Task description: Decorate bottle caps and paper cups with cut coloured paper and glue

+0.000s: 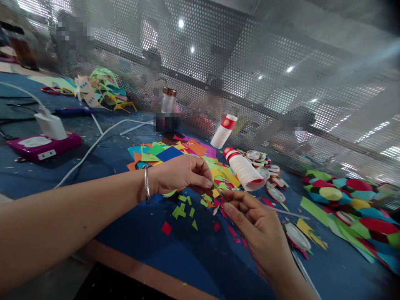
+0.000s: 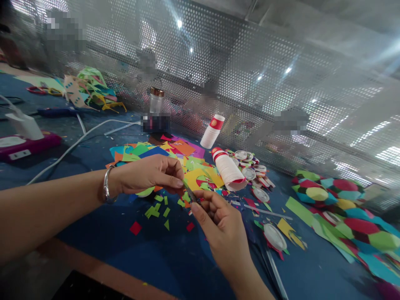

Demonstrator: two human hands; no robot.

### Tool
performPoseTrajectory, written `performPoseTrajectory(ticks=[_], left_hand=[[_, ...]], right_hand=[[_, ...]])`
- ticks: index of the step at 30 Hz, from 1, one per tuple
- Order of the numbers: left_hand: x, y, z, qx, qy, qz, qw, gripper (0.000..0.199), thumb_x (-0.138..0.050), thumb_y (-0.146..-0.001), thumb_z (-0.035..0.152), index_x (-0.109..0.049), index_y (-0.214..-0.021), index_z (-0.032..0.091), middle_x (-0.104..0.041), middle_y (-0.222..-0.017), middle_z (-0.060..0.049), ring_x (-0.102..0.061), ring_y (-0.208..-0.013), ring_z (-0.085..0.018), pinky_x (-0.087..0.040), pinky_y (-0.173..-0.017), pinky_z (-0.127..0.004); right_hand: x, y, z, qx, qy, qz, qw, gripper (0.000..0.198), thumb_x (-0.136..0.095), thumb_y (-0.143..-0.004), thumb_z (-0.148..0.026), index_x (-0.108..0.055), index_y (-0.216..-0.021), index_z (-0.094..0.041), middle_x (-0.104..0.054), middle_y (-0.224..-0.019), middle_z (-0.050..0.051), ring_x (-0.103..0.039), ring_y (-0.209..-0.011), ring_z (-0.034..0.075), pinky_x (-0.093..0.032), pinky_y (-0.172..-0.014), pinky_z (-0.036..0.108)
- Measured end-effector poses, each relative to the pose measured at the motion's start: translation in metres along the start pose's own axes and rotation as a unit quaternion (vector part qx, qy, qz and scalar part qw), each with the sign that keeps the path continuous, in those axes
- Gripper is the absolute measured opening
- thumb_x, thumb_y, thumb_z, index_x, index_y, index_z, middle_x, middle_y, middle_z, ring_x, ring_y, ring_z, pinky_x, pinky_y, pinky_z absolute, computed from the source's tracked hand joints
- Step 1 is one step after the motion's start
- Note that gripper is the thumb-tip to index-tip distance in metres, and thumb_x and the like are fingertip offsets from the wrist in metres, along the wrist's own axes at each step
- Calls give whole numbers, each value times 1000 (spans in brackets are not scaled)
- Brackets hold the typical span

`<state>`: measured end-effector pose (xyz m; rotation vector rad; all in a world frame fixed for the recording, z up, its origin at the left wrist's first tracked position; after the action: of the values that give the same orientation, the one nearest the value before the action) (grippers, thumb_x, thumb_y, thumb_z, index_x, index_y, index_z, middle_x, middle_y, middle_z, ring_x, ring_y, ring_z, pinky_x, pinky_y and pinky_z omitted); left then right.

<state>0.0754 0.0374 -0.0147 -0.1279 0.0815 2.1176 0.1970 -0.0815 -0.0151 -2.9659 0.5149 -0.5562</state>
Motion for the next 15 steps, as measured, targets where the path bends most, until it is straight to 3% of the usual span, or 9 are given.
performPoseTrajectory(ticks=[10, 15], left_hand=[[0, 0, 1, 1, -9, -3, 1000, 10, -72, -81, 10, -62, -82, 13, -68, -78, 1, -68, -74, -11, -55, -75, -26], [-1, 2, 1, 9, -10, -9, 1000, 9, -71, -82, 11, -62, -84, 14, -72, -81, -3, -71, -79, -15, -54, -78, -30]], right_hand=[[0, -2, 4, 0, 15, -33, 999, 39, -71, -88, -48, -70, -112, -18, -73, -83, 6, -66, -72, 19, -50, -61, 28], [1, -1, 3, -1, 18, -18, 1000, 37, -71, -88, -48, -70, -111, -19, -74, -84, 6, -66, -72, 19, -50, -61, 29]])
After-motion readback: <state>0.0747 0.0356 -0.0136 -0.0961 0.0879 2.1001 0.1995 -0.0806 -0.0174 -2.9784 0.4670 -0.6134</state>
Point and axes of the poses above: each hand's wrist, its own y-axis away from the middle knuckle, its own x-axis out of the back of the hand, z = x × y, the point moved 8 cm from there along -y, towards the middle knuckle
